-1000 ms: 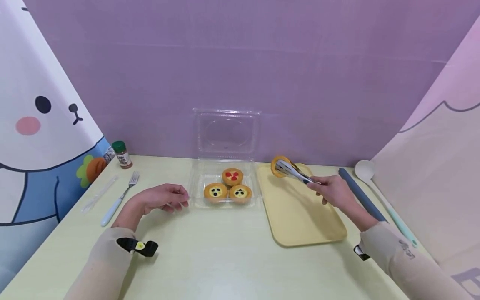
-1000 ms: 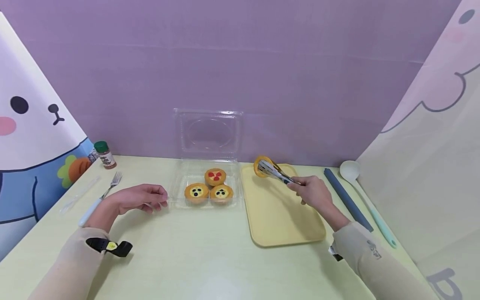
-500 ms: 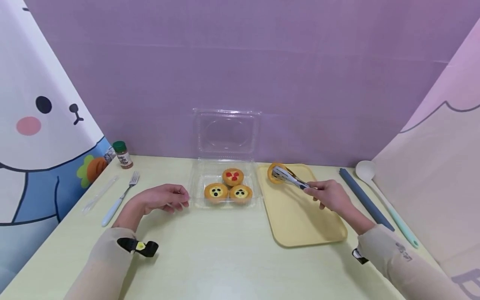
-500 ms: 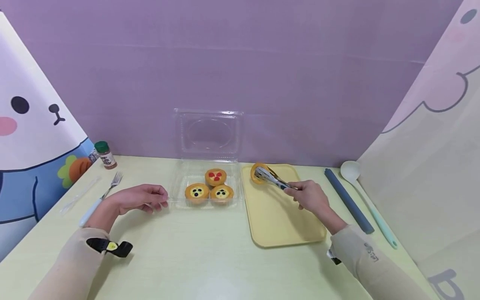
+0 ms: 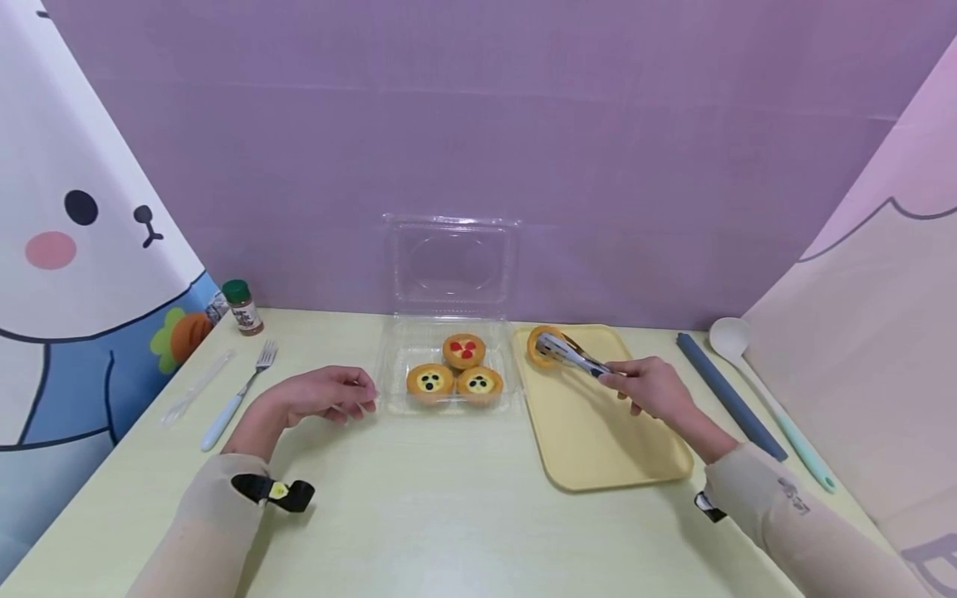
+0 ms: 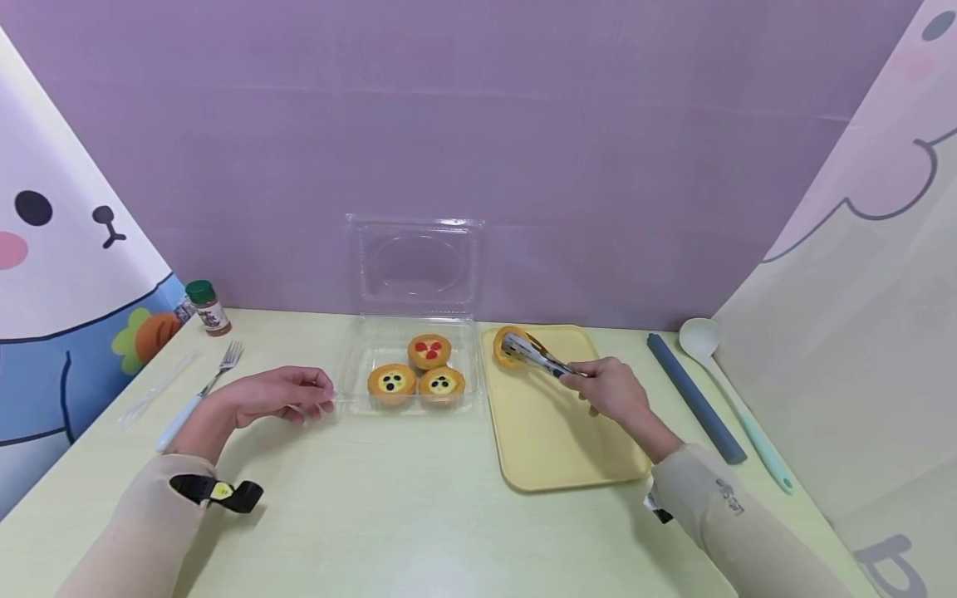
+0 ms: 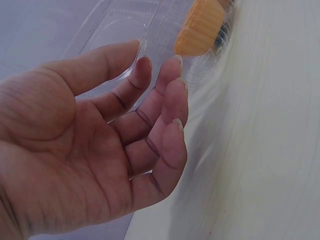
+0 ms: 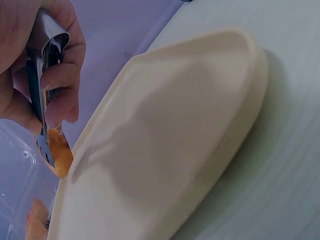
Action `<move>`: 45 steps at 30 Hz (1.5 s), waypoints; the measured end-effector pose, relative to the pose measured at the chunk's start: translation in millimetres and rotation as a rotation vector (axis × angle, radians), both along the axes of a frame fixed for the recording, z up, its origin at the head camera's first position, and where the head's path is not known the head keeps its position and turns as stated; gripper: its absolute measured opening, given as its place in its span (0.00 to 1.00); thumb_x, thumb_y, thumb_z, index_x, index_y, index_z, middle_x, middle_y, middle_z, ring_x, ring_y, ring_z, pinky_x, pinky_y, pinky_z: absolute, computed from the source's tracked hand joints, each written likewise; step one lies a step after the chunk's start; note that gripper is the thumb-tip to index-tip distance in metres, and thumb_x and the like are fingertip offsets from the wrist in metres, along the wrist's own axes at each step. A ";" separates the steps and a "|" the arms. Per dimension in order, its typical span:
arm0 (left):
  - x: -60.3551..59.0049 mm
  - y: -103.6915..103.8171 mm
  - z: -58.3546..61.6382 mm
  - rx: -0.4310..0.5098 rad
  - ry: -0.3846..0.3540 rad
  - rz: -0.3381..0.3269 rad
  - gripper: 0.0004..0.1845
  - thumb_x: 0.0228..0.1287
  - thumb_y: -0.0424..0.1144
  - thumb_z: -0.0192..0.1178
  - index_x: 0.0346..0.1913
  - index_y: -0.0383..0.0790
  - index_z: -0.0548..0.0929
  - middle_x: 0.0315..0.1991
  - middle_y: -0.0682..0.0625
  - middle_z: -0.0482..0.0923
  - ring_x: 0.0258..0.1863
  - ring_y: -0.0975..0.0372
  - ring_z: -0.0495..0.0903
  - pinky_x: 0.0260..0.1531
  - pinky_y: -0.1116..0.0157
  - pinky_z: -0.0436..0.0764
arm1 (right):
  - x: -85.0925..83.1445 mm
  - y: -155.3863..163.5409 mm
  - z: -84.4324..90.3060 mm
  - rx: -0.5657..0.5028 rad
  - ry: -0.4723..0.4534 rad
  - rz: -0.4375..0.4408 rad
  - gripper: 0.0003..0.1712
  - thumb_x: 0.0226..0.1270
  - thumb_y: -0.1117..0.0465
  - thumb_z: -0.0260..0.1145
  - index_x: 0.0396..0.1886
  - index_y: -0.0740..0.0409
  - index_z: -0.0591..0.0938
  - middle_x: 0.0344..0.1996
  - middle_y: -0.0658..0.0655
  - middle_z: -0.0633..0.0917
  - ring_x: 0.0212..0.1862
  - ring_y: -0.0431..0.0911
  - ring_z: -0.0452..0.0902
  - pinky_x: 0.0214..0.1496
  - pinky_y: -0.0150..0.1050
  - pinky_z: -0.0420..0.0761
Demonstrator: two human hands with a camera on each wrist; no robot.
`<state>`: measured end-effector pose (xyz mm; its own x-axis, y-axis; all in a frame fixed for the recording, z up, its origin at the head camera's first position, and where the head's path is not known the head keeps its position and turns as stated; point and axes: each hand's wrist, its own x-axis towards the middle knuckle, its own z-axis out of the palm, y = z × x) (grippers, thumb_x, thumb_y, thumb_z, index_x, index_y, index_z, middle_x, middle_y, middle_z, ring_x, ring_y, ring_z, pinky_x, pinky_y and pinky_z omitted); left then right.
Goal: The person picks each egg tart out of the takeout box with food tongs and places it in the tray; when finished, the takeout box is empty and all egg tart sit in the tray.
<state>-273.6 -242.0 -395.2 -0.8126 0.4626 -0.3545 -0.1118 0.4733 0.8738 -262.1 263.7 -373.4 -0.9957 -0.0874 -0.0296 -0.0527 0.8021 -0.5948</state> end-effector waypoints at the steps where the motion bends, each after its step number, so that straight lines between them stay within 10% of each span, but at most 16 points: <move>1: -0.1 -0.1 -0.2 -0.001 -0.004 0.007 0.15 0.74 0.44 0.57 0.51 0.33 0.76 0.46 0.46 0.82 0.45 0.56 0.81 0.44 0.60 0.80 | -0.2 0.2 -0.4 -0.002 -0.002 0.000 0.26 0.70 0.48 0.65 0.62 0.57 0.82 0.32 0.62 0.87 0.17 0.42 0.78 0.16 0.36 0.70; 36: -1.4 -0.9 -0.2 -0.007 -0.002 0.004 0.13 0.74 0.44 0.57 0.49 0.36 0.77 0.45 0.48 0.82 0.45 0.55 0.80 0.45 0.59 0.79 | -6.6 -8.3 -4.8 0.040 0.001 0.025 0.29 0.70 0.48 0.65 0.63 0.61 0.80 0.33 0.63 0.89 0.17 0.46 0.79 0.20 0.39 0.72; 45: -1.8 -1.9 -0.7 -0.003 0.001 0.003 0.13 0.74 0.44 0.57 0.49 0.36 0.77 0.44 0.47 0.82 0.44 0.56 0.80 0.44 0.60 0.79 | -3.9 -12.6 5.2 0.212 0.083 -0.001 0.30 0.70 0.43 0.64 0.65 0.54 0.80 0.10 0.48 0.77 0.18 0.44 0.78 0.18 0.39 0.66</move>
<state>-275.4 -243.9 -395.9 -0.8141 0.4593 -0.3555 -0.1125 0.4758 0.8724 -266.0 251.0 -368.3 -0.9956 -0.0872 0.0345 -0.0937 0.9087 -0.4067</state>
